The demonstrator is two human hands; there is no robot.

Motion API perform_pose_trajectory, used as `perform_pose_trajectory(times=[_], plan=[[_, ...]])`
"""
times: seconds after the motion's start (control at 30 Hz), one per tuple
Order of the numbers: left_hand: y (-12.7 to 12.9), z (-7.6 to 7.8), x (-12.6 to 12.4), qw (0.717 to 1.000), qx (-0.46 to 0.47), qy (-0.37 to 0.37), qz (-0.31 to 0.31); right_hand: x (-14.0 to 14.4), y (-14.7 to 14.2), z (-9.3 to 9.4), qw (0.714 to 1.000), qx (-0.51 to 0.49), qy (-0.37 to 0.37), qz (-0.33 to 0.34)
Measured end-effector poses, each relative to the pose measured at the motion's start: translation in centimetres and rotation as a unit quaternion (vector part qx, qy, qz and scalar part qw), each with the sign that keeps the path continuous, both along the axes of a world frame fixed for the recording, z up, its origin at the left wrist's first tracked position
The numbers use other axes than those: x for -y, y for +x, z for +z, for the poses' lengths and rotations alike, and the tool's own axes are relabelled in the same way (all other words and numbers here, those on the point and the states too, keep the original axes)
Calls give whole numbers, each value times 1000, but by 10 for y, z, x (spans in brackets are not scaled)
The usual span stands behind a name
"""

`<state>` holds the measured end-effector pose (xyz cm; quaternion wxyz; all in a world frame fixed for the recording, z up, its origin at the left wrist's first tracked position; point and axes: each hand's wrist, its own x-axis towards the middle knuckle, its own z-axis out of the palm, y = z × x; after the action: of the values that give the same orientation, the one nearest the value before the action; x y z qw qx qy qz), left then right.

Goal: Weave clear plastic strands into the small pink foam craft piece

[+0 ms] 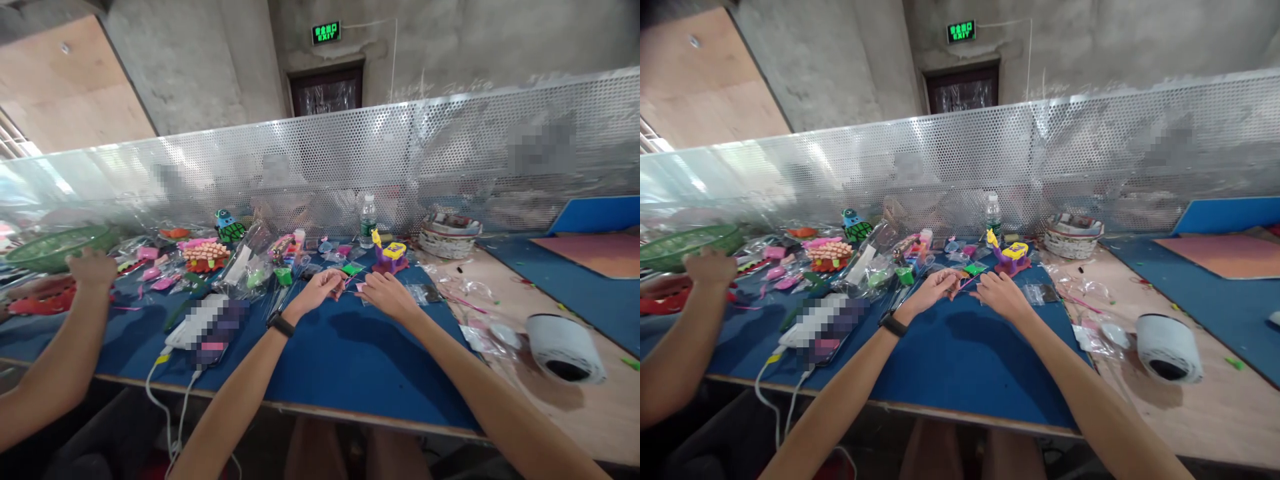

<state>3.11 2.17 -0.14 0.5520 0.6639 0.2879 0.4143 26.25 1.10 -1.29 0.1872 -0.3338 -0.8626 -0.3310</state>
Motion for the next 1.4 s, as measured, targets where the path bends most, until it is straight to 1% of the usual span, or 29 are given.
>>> perform_pose_trajectory(times=[0.1, 0.17, 0.23, 0.3, 0.4, 0.57, 0.7, 0.83, 0.9, 1.0, 1.07, 1.2, 1.27, 1.33, 1.4], plan=[[0, -1, 0, 1000, 8, 1, 5, 3, -1, 2, 1000, 3, -18, -5], [0, -3, -1, 1000, 25, -11, 5, 9, -3, 5, 1000, -7, -3, -8], [1, -5, -2, 998, 60, -23, 9, 14, -6, 7, 999, -33, 22, -5], [2, -8, -4, 995, 97, -29, 17, 18, -11, 7, 998, -56, 30, 6], [4, -9, -5, 990, 130, -38, 31, 18, -20, 3, 999, -43, -3, 12], [10, -8, -3, 985, 163, -52, 37, 16, -27, -6, 998, -27, -61, -16], [12, -6, -1, 986, 145, -70, 42, 15, -24, -4, 996, -6, -80, 24], [10, -7, -1, 991, 93, -77, 65, 13, -17, -2, 996, 17, -72, 56], [9, -7, -3, 991, 82, -78, 74, 11, -13, -3, 996, 17, -66, 63], [6, -7, -4, 989, 97, -69, 84, 7, -7, -4, 996, -12, -54, 77], [3, -5, -4, 989, 108, -51, 87, 5, -4, -3, 994, -42, -31, 93], [1, -1, 0, 991, 105, -18, 83, 8, -2, 6, 986, -89, 38, 134], [2, 0, 1, 990, 116, -17, 73, 11, -2, 11, 983, -117, 50, 129], [3, -1, 1, 990, 130, -19, 58, 14, -1, 15, 985, -136, 24, 105], [3, -2, 2, 990, 129, -21, 45, 15, 1, 16, 988, -124, -30, 84]])
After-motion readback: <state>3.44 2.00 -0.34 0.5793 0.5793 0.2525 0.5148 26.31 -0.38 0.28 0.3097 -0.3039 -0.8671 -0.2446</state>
